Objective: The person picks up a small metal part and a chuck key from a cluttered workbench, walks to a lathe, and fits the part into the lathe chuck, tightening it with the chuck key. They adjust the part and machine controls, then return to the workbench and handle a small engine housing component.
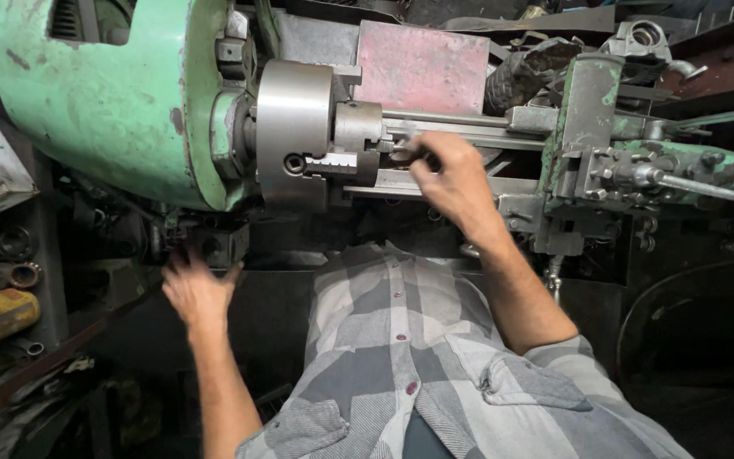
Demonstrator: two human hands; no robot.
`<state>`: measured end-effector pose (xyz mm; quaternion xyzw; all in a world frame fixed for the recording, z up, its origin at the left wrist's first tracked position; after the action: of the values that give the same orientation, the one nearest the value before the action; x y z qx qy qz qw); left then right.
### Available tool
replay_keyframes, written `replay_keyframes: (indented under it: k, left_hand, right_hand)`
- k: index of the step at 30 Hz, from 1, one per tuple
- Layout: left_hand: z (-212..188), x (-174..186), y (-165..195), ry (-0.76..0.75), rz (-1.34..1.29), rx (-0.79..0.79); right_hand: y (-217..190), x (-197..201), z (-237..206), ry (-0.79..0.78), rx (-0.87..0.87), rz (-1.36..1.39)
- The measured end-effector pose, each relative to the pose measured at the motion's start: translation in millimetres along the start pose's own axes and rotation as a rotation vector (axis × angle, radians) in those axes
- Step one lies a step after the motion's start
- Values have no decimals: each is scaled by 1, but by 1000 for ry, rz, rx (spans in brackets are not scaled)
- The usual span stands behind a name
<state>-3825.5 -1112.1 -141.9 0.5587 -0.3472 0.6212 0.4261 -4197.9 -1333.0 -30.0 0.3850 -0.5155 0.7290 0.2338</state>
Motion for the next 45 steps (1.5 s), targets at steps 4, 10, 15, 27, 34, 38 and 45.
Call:
replay_keyframes:
  k: [4, 10, 15, 27, 34, 38, 45]
  left_hand:
    - [-20, -66, -48, -124, -400, 227]
    - [-32, -88, -36, 228, -512, 193]
    - [-27, -81, -28, 69, -442, 260]
    - [20, 42, 78, 263, -858, -2]
    - [55, 107, 126, 410, -1082, -171]
    - [88, 122, 147, 328, -1052, -249]
    - [141, 89, 173, 26, -1087, -142]
  right_hand:
    - [5, 2, 4, 12, -42, 9]
    - [29, 17, 3, 113, -153, 87]
    - [48, 6, -4, 7, -296, 165]
    - [66, 15, -15, -1, -311, 285]
    - [75, 7, -25, -26, -332, 297]
    - [82, 0, -29, -51, -392, 312]
    - [68, 2, -23, -17, -272, 267]
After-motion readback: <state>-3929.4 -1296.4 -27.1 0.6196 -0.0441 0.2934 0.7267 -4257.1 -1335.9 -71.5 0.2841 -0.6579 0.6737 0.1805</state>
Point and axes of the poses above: each hand's wrist, its own z-axis towards the middle knuckle, its own x-axis out of the back of the hand, y = z × x, the point moved 10 cm from there along z, towards the middle knuckle, and after that the axes turned 8 degrees about -z, right-handed, at the moved point
